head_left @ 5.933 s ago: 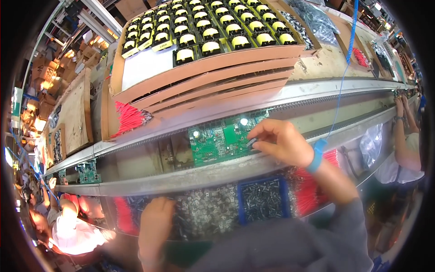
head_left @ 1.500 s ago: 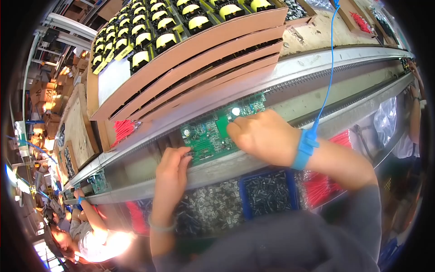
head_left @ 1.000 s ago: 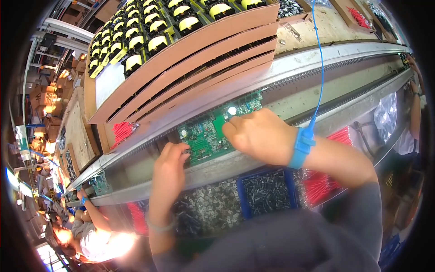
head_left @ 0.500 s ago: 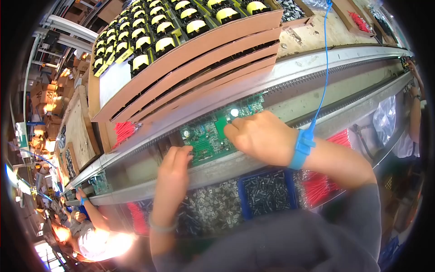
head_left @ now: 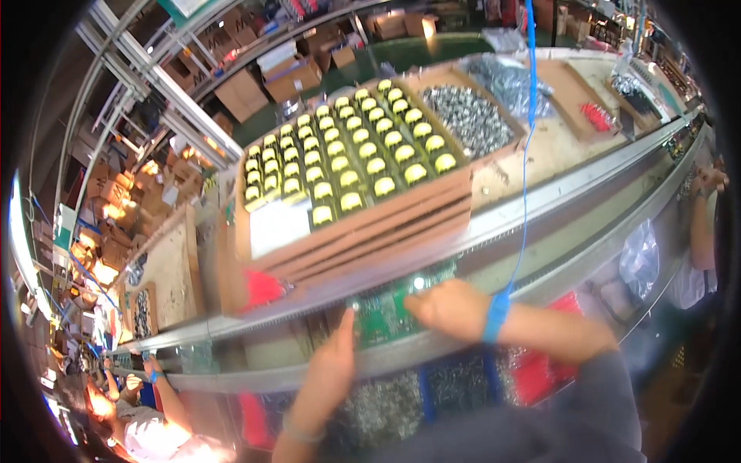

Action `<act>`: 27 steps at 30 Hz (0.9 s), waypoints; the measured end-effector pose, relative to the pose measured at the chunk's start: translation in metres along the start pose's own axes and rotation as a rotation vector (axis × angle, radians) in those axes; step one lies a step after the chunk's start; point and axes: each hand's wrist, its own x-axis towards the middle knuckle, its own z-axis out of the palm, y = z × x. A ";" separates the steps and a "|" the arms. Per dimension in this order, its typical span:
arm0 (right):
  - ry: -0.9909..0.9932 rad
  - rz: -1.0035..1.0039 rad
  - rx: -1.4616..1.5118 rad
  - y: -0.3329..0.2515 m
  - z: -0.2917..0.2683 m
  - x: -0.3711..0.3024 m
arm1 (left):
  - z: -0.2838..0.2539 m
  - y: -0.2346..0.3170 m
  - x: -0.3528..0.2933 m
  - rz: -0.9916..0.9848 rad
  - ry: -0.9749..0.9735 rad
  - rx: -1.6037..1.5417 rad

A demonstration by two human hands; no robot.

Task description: The person assembles circuit boards on a conveyor line by inserting electronic components, transformers, and wire leads into each board by hand and sliding the board along the track.

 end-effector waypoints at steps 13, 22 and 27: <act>0.121 -0.028 0.114 -0.015 -0.008 0.013 | -0.138 -0.049 0.157 0.284 0.387 0.161; 0.432 -0.106 -0.001 -0.032 -0.073 0.064 | -0.122 -0.094 0.188 0.395 0.611 -0.238; 0.460 -0.380 -0.386 -0.049 -0.107 0.136 | -0.122 -0.056 0.099 0.201 0.643 -1.196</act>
